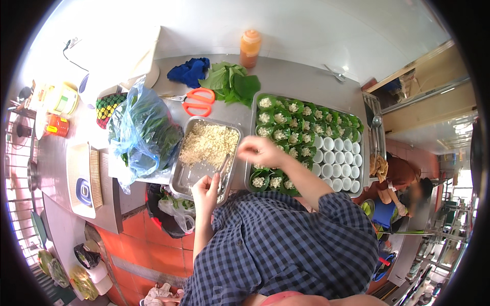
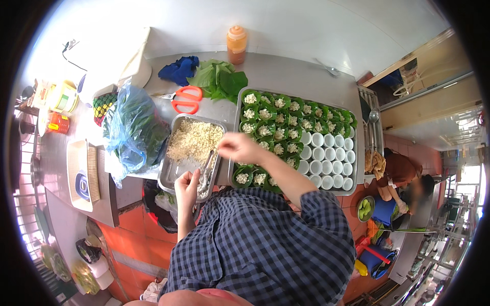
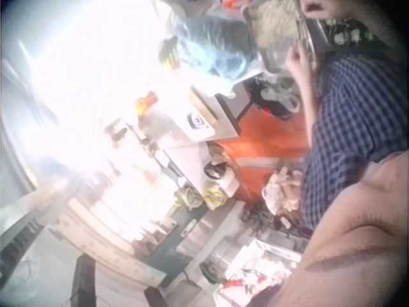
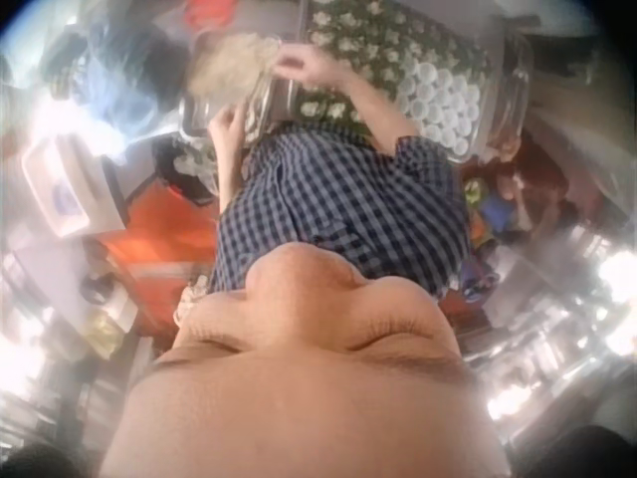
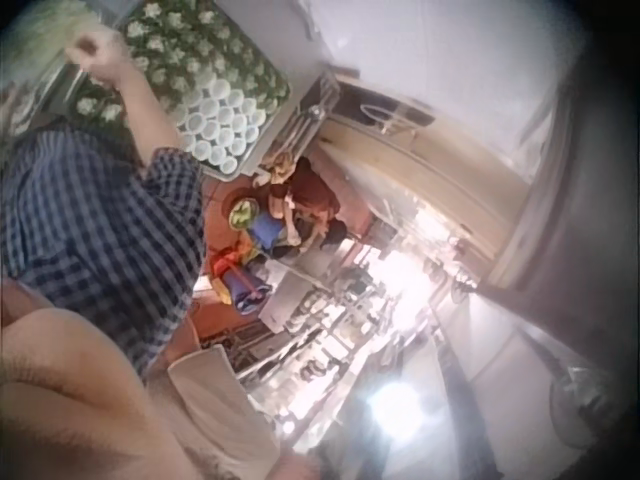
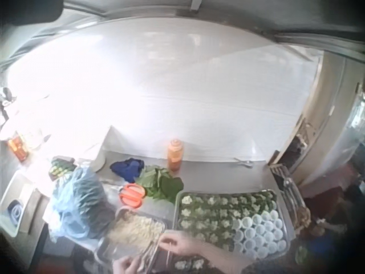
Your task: The person assembles small food items by placing a green leaf on a tray, adding a spoonful of filling, folding the leaf, and placing the finished item into a tray. The process is repeated multiple times.
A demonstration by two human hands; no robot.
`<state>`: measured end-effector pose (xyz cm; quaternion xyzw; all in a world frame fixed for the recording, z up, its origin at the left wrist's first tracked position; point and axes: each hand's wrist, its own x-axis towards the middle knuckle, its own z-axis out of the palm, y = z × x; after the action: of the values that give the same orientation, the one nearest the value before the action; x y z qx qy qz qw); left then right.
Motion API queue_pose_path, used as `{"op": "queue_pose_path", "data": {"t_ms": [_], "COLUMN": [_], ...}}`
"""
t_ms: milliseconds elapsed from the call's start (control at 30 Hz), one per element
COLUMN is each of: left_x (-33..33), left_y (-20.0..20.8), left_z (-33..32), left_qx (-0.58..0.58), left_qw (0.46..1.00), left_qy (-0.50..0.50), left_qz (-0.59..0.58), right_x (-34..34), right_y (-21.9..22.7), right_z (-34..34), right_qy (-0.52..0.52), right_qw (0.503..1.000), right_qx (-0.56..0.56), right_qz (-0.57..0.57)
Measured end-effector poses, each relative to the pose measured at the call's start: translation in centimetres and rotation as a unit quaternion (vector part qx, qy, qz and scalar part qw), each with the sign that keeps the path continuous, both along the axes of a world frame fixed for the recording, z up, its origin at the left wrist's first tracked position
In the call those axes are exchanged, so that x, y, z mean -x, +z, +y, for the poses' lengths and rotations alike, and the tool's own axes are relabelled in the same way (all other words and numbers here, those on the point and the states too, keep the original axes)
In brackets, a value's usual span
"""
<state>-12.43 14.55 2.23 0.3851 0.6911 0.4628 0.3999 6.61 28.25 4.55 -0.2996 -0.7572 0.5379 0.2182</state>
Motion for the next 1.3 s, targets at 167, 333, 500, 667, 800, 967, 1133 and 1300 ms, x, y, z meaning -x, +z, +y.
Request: {"op": "queue_pose_path", "data": {"t_ms": [167,333,500,667,800,967,1133,1300], "left_x": [1.4,1.3,1.3,1.5,1.2,-0.3,0.1,0.8], "left_y": [-0.4,0.0,0.6,-0.5,-0.6,-0.3,-0.5,-1.6], "left_z": [-1.7,-2.8,-3.1,-3.0,-2.5,-0.6,-0.7,-1.8], "left_qx": [-0.002,0.027,0.014,0.01,-0.045,-0.123,-0.203,-0.153], "left_qw": [0.999,0.99,0.99,0.992,0.983,0.967,0.933,0.916], "left_qy": [0.037,0.1,0.109,0.079,0.066,0.042,0.08,0.149], "left_qz": [-0.002,-0.095,-0.088,-0.101,-0.163,-0.218,-0.286,-0.34], "right_x": [5.4,3.9,2.8,0.4,2.8,7.1,8.0,7.3], "right_y": [-1.5,-4.8,-6.7,-6.4,-1.2,1.5,1.8,0.3], "right_z": [4.9,17.5,21.0,22.1,16.7,1.1,-4.6,-4.2], "right_qy": [0.022,-0.22,-0.157,-0.281,-0.345,-0.007,0.081,0.061], "right_qw": [0.99,0.9,0.922,0.94,0.936,0.986,0.973,0.986], "right_qx": [-0.133,-0.266,-0.208,-0.109,-0.072,-0.164,-0.21,-0.139], "right_qz": [-0.026,-0.267,-0.285,-0.163,0.004,0.018,0.049,0.064]}}
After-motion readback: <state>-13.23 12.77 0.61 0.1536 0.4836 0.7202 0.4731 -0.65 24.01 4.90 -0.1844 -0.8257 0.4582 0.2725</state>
